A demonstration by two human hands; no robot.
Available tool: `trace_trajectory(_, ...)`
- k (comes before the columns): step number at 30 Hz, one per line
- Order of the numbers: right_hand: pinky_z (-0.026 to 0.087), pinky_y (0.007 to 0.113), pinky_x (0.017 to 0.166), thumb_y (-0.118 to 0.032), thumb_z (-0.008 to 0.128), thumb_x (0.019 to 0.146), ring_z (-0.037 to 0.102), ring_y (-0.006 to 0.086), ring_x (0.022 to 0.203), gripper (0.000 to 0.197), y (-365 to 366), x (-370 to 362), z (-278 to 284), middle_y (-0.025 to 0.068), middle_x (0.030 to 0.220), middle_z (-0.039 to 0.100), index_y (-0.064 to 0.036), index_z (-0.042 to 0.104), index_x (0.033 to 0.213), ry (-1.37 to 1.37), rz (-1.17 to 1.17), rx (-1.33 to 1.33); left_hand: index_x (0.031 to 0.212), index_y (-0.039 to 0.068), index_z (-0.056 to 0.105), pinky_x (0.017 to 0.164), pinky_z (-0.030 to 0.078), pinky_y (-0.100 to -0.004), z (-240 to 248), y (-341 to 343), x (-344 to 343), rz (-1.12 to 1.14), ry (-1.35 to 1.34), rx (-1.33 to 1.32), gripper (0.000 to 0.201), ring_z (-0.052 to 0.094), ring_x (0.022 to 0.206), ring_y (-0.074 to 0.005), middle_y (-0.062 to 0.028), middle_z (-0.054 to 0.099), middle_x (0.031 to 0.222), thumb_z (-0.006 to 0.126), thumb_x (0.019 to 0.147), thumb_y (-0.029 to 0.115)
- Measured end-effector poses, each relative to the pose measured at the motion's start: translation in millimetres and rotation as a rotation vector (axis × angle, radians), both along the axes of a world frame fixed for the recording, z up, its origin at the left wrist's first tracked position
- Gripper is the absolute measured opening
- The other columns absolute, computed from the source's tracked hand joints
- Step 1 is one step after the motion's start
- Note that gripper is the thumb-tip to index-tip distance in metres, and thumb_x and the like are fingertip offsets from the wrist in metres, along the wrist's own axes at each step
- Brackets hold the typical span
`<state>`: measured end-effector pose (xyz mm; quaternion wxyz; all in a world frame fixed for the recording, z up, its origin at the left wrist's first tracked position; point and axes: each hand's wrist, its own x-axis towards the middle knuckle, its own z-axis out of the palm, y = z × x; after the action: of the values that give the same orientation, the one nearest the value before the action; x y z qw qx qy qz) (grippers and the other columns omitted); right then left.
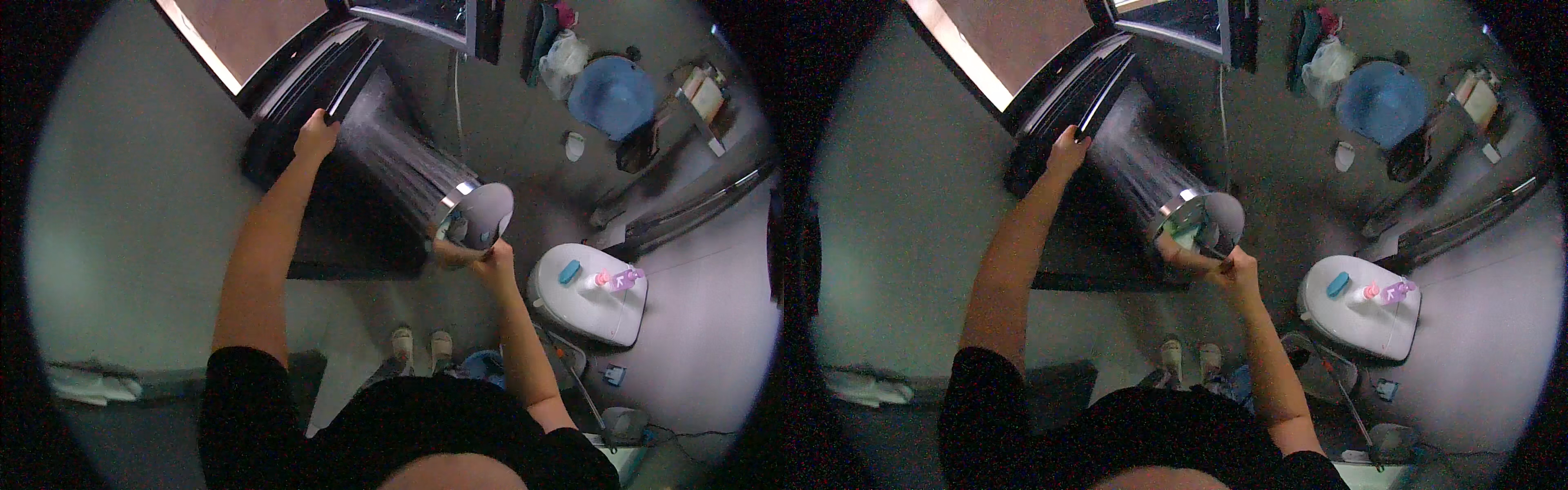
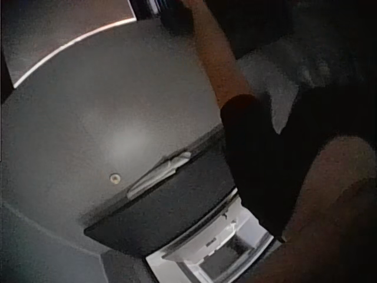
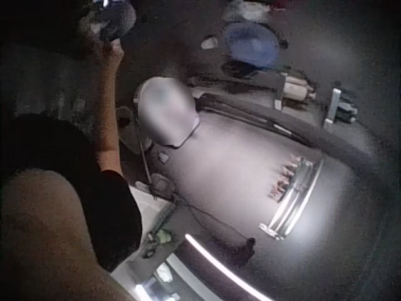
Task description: The person uses a shower head to rinse water over a black mesh window screen, then uses a squeegee to remove excess water from the screen and the floor before handling two blue plastic basins.
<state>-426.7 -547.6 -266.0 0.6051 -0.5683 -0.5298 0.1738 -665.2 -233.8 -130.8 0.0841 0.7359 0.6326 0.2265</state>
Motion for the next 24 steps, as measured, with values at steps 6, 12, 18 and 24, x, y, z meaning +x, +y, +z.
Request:
trace_trajectory(6, 0.041, 0.029, 0.048, -0.009, 0.073, 0.057, 0.052, 0.0217, 0.05, 0.03, 36.4, -17.4, 9.3, 0.0115, 0.056, 0.049, -0.0011, 0.046, 0.067, 0.055, -0.183, -0.054, 0.128, 0.018, 0.044, 0.093, 0.042, -0.0395, -9.0, 107.6, 24.4, 0.063, 0.078, -0.062, 0.053, 0.049, 0.116, -0.0259, -0.0061, 0.051, 0.126, 0.059, 0.081, 0.035)
trace_trajectory(12, 0.038, 0.03, 0.044, -0.01, 0.068, 0.063, 0.047, 0.0194, 0.044, 0.02, 83.0, -18.1, -50.0, 0.0093, 0.056, 0.053, -0.0007, 0.052, 0.069, -0.105, -0.267, -0.072, 0.126, 0.017, 0.045, 0.088, 0.046, -0.0397, -14.1, 195.7, 40.8, -0.015, 0.152, 0.003, 0.047, 0.053, 0.11, -0.0273, -0.0102, 0.056, 0.119, 0.059, 0.082, 0.027)
trace_trajectory(18, 0.044, 0.024, 0.061, 0.001, 0.058, 0.074, 0.061, 0.0131, 0.068, 0.016, 92.2, -84.3, 11.1, 0.0119, 0.075, 0.064, 0.0004, 0.062, 0.089, 0.076, -0.105, -0.482, 0.108, 0.004, 0.055, 0.087, 0.046, -0.0399, -35.0, 243.6, -7.4, -0.149, 0.192, 0.189, 0.029, 0.055, 0.103, -0.0329, -0.0178, 0.058, 0.109, 0.051, 0.08, 0.01)
trace_trajectory(24, 0.045, 0.034, 0.053, -0.006, 0.066, 0.061, 0.059, 0.0246, 0.06, 0.018, 94.5, -116.0, 16.3, 0.0126, 0.062, 0.057, -0.001, 0.053, 0.072, -0.078, -0.124, -0.16, 0.108, 0.003, 0.058, 0.087, 0.046, -0.0381, -22.6, 216.9, -31.7, -0.28, 0.207, 0.24, 0.033, 0.055, 0.102, -0.0321, -0.0194, 0.059, 0.106, 0.055, 0.077, 0.011)
